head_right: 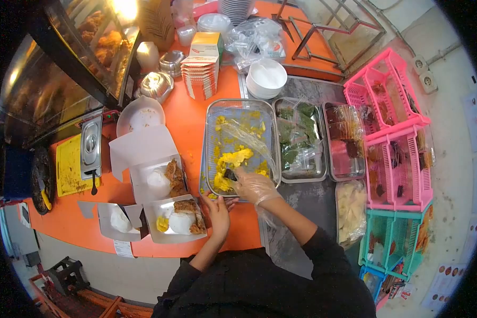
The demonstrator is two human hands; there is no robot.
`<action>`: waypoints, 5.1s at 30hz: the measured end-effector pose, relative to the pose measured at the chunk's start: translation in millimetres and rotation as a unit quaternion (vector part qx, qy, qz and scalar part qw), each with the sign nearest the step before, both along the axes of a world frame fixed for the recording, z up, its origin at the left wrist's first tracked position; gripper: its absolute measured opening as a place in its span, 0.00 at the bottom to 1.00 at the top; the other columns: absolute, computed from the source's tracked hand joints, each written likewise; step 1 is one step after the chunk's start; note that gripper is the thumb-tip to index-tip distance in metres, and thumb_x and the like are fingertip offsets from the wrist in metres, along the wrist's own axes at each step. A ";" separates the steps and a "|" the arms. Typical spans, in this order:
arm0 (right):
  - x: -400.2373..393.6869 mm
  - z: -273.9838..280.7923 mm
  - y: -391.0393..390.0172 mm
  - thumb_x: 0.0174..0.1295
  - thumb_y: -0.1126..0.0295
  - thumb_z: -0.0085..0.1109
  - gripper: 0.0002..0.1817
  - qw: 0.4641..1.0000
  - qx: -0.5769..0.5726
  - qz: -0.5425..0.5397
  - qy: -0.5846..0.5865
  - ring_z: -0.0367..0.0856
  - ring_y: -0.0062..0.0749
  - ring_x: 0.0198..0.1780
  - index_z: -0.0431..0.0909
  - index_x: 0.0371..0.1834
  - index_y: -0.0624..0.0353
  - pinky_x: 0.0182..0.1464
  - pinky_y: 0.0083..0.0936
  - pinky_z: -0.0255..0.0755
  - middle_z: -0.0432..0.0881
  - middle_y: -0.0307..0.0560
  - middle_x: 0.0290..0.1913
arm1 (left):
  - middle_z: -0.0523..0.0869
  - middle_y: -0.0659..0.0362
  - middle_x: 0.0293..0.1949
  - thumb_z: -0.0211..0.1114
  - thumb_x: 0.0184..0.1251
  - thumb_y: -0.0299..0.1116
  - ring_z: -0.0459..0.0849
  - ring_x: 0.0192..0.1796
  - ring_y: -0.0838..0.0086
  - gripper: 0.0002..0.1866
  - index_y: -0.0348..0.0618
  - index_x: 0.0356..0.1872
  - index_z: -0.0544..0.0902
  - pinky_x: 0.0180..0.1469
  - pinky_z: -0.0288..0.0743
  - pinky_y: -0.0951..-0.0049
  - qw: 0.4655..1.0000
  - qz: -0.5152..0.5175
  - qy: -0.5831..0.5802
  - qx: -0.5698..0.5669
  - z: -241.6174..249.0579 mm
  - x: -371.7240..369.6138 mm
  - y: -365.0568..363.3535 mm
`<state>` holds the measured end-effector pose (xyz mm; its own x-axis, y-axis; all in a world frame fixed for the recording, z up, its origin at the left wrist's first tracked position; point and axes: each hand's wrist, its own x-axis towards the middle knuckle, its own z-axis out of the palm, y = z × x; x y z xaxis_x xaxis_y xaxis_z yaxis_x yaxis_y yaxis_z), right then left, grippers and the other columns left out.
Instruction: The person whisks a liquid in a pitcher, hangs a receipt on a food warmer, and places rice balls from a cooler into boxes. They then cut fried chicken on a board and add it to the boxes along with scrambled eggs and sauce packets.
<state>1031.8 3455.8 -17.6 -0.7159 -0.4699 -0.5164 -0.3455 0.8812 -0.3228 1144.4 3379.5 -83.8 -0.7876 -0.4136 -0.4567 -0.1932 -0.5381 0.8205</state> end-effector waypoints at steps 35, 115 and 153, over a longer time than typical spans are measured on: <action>-41.7 10.9 0.7 0.50 0.51 0.59 0.23 0.994 -0.086 0.065 -0.037 0.74 0.49 0.44 0.73 0.38 0.61 0.44 0.39 0.67 0.75 0.59 0.38 | 0.76 0.48 0.37 0.42 0.70 0.29 0.83 0.33 0.67 0.15 0.43 0.54 0.52 0.36 0.76 0.72 1.000 0.005 0.021 -0.012 -8.4 -4.6 -7.3; -2.3 -19.3 -9.1 0.60 0.61 0.45 0.31 0.951 -0.044 -0.236 0.196 0.77 0.56 0.30 0.49 0.66 0.52 0.34 0.45 0.67 0.77 0.63 0.28 | 0.73 0.47 0.35 0.43 0.70 0.32 0.80 0.35 0.67 0.14 0.40 0.47 0.50 0.37 0.75 0.72 0.997 -0.077 0.011 0.005 -21.8 -1.7 4.4; -14.7 4.4 -0.2 0.61 0.54 0.48 0.20 0.781 -0.253 -0.311 -0.480 0.68 0.21 0.26 0.69 0.43 0.62 0.25 0.21 0.63 0.72 0.41 0.28 | 0.69 0.53 0.35 0.35 0.72 0.38 0.84 0.32 0.61 0.10 0.42 0.43 0.56 0.32 0.76 0.69 0.993 -0.114 -0.017 0.006 -21.4 -4.2 -17.0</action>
